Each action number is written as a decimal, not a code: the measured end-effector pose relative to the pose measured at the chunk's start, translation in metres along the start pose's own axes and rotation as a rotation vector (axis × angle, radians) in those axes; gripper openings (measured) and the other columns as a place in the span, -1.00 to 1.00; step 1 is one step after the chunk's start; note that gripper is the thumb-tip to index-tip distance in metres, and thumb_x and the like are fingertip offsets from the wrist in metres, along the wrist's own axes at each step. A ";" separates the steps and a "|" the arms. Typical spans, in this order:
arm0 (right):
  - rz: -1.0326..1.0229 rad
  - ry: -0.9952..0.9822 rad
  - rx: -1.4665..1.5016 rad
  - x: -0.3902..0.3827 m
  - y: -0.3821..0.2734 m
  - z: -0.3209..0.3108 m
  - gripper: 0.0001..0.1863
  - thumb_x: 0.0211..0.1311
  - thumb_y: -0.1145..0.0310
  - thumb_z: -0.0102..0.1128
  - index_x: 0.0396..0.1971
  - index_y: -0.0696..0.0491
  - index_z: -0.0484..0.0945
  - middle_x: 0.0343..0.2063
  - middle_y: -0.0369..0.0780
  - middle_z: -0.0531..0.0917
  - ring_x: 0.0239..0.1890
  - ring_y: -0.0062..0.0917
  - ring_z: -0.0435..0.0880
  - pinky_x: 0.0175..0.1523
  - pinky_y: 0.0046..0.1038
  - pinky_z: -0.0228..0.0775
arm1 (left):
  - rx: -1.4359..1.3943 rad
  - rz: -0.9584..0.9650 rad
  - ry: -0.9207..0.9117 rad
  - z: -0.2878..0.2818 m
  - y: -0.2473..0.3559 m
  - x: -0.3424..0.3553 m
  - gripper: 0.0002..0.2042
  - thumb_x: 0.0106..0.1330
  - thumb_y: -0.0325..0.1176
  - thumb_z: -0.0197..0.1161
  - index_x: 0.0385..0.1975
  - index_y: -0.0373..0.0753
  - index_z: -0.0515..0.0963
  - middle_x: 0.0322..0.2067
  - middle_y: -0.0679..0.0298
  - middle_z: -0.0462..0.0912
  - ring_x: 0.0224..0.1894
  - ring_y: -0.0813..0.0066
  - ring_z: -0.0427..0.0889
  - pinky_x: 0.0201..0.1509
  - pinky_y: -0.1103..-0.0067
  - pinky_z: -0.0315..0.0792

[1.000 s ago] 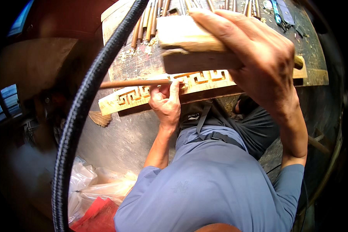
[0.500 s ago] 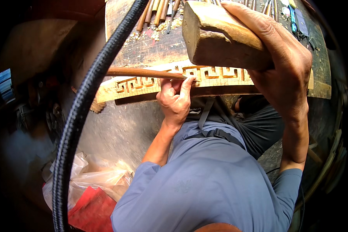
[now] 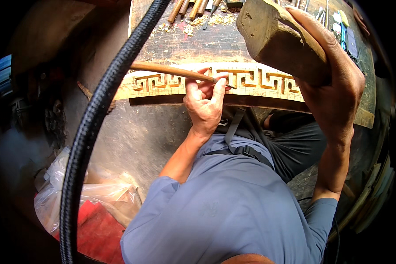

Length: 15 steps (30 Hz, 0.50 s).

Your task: The person carves a decorative geometric pattern into a piece of wood using a wooden mallet and a chisel, then picks up a smaller carving tool to refine the edges.

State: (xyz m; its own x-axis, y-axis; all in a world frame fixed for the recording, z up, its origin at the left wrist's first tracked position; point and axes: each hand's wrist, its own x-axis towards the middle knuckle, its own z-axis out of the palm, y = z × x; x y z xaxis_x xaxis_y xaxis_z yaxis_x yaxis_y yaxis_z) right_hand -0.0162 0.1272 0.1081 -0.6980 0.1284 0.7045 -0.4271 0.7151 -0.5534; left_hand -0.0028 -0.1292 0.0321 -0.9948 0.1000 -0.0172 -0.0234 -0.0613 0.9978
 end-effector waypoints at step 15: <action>-0.082 -0.137 -0.261 0.034 -0.067 -0.026 -0.31 -0.06 0.57 0.60 0.22 0.20 0.73 -0.02 0.04 0.85 0.01 -0.16 0.91 0.16 -0.27 0.73 | 0.231 0.096 0.009 -0.001 -0.007 0.000 -0.65 0.53 -0.59 0.42 0.15 -0.44 0.40 -0.29 0.01 0.88 -0.24 0.42 0.87 -0.04 0.51 0.76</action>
State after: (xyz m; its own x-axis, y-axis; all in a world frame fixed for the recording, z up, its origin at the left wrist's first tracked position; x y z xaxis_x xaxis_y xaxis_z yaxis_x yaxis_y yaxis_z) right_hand 0.0032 0.1016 0.1803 -0.7461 -0.0187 0.6656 -0.3357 0.8739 -0.3517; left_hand -0.0026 -0.1294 0.0253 -0.9922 0.0959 0.0790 0.0936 0.1586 0.9829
